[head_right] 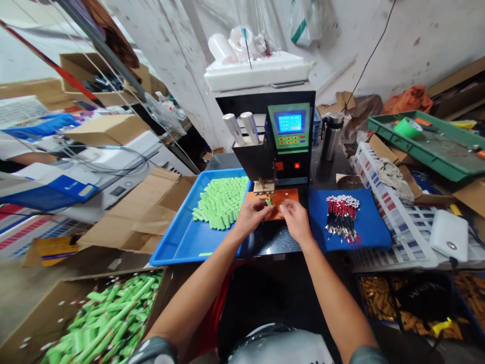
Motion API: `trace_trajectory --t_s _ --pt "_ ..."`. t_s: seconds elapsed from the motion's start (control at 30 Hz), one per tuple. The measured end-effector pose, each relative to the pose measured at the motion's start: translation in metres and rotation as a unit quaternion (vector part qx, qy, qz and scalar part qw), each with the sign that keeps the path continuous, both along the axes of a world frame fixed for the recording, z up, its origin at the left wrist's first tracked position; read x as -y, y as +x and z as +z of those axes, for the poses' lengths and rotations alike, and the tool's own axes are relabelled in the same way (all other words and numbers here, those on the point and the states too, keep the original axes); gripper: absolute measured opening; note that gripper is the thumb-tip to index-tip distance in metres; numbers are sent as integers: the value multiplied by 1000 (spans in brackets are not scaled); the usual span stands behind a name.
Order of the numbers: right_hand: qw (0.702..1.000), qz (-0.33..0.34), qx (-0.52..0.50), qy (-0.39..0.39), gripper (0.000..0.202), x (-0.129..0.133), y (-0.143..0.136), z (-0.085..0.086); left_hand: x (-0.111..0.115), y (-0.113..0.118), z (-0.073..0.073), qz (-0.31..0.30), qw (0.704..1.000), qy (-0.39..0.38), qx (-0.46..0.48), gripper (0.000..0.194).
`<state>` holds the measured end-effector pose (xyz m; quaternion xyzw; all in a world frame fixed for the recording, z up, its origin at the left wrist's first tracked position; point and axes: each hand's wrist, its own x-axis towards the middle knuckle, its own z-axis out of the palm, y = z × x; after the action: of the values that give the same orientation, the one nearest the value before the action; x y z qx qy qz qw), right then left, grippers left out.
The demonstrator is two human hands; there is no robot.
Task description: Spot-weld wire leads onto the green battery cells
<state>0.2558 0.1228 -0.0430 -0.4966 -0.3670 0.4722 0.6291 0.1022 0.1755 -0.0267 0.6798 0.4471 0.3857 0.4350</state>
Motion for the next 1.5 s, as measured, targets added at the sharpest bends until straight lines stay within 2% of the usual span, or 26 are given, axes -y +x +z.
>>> trace_trajectory --t_s 0.17,0.3,0.47,0.6,0.67,0.77,0.83,0.93,1.03,1.17,1.3,1.5 --pt "996 65 20 -54 41 26 -4 0 12 0 19 -7 1000 23 -12 26" --pt "992 106 28 -57 33 26 -14 0 19 3 27 -16 999 29 1 22" --pt "990 121 55 -49 24 21 -22 -3 26 8 30 -37 999 16 12 22" --pt "990 122 64 -38 20 26 -21 -4 28 11 26 -32 999 -2 40 24" --pt "987 144 56 -38 20 31 -17 -3 29 10 21 -23 997 -29 61 31" --pt "980 192 21 -45 25 37 -10 -1 31 7 14 -12 996 -51 69 45" --pt "978 202 -21 -42 27 39 -5 0 32 5 10 -14 998 -39 56 41" --pt "979 176 -90 -44 30 35 0 3 30 3 7 -35 997 -51 56 33" --pt "978 144 -141 -51 32 28 3 8 26 2 4 -51 993 -79 76 38" --pt "974 129 -180 -44 34 20 4 14 20 0 -5 -77 994 -49 56 49" --pt "971 143 -191 -36 36 14 3 14 17 -2 -11 -65 998 4 9 41" --pt "984 124 -127 -19 35 0 3 12 6 -6 -1 -36 990 87 -103 27"
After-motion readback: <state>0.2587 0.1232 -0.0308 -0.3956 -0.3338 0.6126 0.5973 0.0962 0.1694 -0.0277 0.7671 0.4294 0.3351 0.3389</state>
